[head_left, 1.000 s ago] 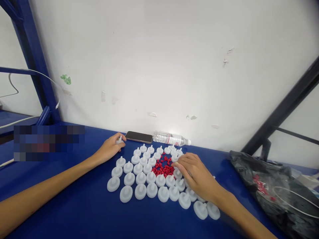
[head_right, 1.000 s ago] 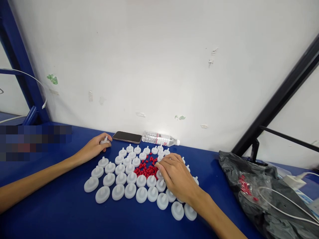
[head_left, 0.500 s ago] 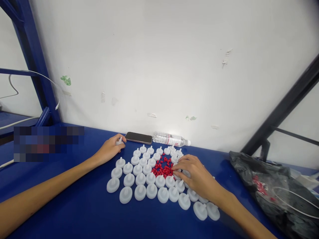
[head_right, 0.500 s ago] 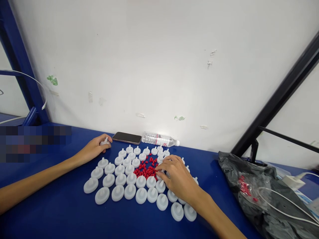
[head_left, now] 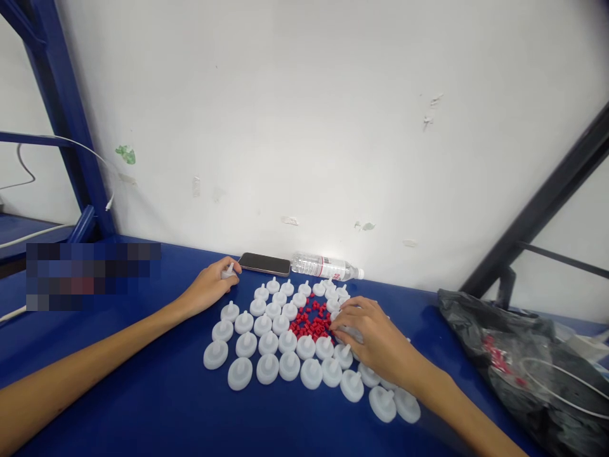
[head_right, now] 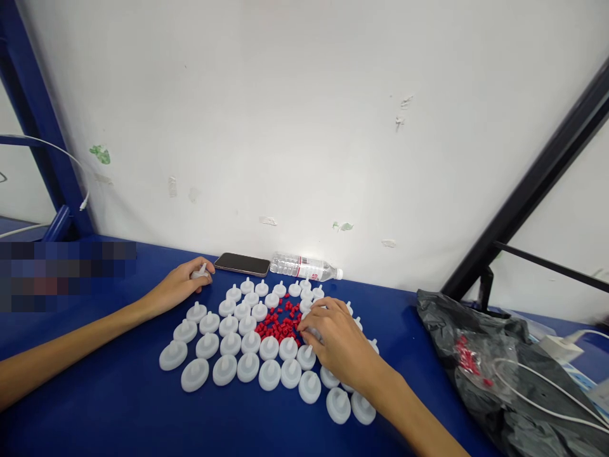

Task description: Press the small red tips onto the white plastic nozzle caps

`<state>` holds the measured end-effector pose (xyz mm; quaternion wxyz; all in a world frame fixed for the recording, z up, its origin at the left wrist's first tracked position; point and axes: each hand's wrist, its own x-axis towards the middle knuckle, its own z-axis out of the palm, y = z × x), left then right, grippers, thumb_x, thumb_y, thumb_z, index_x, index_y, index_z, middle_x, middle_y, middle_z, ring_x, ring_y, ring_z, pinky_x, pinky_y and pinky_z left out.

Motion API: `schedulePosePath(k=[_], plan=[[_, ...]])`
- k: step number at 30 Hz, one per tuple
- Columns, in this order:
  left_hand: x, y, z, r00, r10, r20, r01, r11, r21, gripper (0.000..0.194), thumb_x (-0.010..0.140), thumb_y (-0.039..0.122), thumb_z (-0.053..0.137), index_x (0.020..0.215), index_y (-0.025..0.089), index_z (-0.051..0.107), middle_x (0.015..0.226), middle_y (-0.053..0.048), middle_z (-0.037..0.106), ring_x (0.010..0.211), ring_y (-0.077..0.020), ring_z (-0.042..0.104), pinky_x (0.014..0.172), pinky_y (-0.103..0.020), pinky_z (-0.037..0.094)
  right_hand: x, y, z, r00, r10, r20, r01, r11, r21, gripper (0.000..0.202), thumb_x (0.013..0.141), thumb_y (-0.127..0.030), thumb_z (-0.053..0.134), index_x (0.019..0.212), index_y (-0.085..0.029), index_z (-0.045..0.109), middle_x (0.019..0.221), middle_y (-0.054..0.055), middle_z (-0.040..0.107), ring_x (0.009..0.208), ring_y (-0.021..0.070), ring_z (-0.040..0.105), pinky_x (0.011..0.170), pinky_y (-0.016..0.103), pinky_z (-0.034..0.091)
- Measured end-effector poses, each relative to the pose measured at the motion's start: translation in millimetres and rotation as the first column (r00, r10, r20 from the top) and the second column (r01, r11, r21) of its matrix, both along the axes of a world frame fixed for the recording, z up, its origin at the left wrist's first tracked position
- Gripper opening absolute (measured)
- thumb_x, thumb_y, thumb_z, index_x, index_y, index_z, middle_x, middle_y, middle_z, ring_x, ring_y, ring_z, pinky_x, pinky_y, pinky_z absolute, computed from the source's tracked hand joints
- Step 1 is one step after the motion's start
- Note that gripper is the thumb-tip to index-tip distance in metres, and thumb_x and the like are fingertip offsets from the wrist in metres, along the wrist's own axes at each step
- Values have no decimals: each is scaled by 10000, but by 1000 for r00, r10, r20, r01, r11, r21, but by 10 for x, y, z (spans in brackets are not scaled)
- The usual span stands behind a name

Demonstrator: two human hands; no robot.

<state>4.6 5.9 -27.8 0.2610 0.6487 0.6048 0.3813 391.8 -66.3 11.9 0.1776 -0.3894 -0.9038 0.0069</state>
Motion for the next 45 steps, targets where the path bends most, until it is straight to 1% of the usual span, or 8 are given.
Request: schedulePosePath(k=[7, 13, 23, 30, 35, 39, 42, 45], plan=[[13, -14, 10, 1000, 1, -24, -2, 1000, -3, 319, 1015, 377, 664, 1246, 159, 642, 1173, -79, 687, 969, -215, 700, 840, -405, 619, -1, -29, 37, 1000, -6, 31, 6, 1000, -3, 163, 973, -156, 655, 1008, -243, 789, 1038, 53, 795, 1163, 327, 626, 1010, 542, 491], [17, -27, 18, 999, 0, -37, 0, 1000, -1, 317, 1014, 379, 665, 1240, 159, 645, 1165, -77, 689, 963, -214, 700, 837, -403, 619, 9, -27, 29, 999, -17, 52, 17, 1000, -4, 117, 935, -207, 744, 1035, -240, 794, 1053, 55, 806, 1253, 361, 602, 1059, 577, 479], [30, -56, 48, 997, -4, -76, 4, 1000, -1, 312, 1017, 383, 660, 1232, 156, 645, 1143, -73, 691, 941, -206, 700, 825, -395, 618, -24, -61, 39, 998, -15, 56, 12, 999, 42, 200, 909, -93, 737, 1026, -245, 793, 1131, 85, 791, 1236, 333, 631, 1039, 531, 513], [45, -88, 51, 998, 5, -68, 0, 998, 66, 321, 1044, 434, 600, 1198, 153, 621, 949, -26, 694, 710, -144, 665, 699, -322, 591, -20, -40, 34, 998, 69, -3, -68, 994, 88, 205, 951, -111, 702, 1105, -239, 746, 1052, 71, 787, 1124, 316, 664, 992, 537, 521], [107, -183, 151, 995, -5, -97, 24, 981, 195, 419, 1050, 574, 447, 1301, 245, 516, 886, 19, 725, 562, -133, 652, 607, -273, 550, 11, -25, 72, 992, 109, -70, -96, 982, 165, 249, 1011, -97, 592, 1180, -245, 701, 1042, 51, 776, 965, 253, 718, 1035, 559, 500], [158, -329, 365, 971, 67, -228, 19, 934, 356, 428, 1038, 578, 479, 1333, 276, 549, 542, 97, 531, 494, -164, 595, 548, -255, 465, 49, -33, 92, 986, 76, -145, -39, 969, 243, 246, 1038, -133, 552, 1217, -249, 674, 1108, 74, 755, 1063, 270, 707, 935, 461, 574], [210, -469, 519, 935, 147, -322, 42, 856, 515, 431, 1022, 513, 568, 1370, 261, 535, 602, 82, 583, 525, -163, 597, 555, -256, 444, 63, -64, 102, 972, 96, -213, -35, 961, 276, 246, 1048, -137, 544, 1237, -246, 658, 1135, 85, 728, 1025, 243, 716, 848, 388, 601], [316, -629, 581, 906, 196, -376, 118, 735, 667, 402, 1021, 451, 606, 1330, 205, 532, 771, 23, 713, 493, -143, 597, 506, -256, 423, 27, -147, 122, 953, 162, -255, -79, 948, 308, 283, 1043, -101, 545, 1270, -239, 642, 1144, 90, 714, 984, 210, 726, 818, 345, 608]])
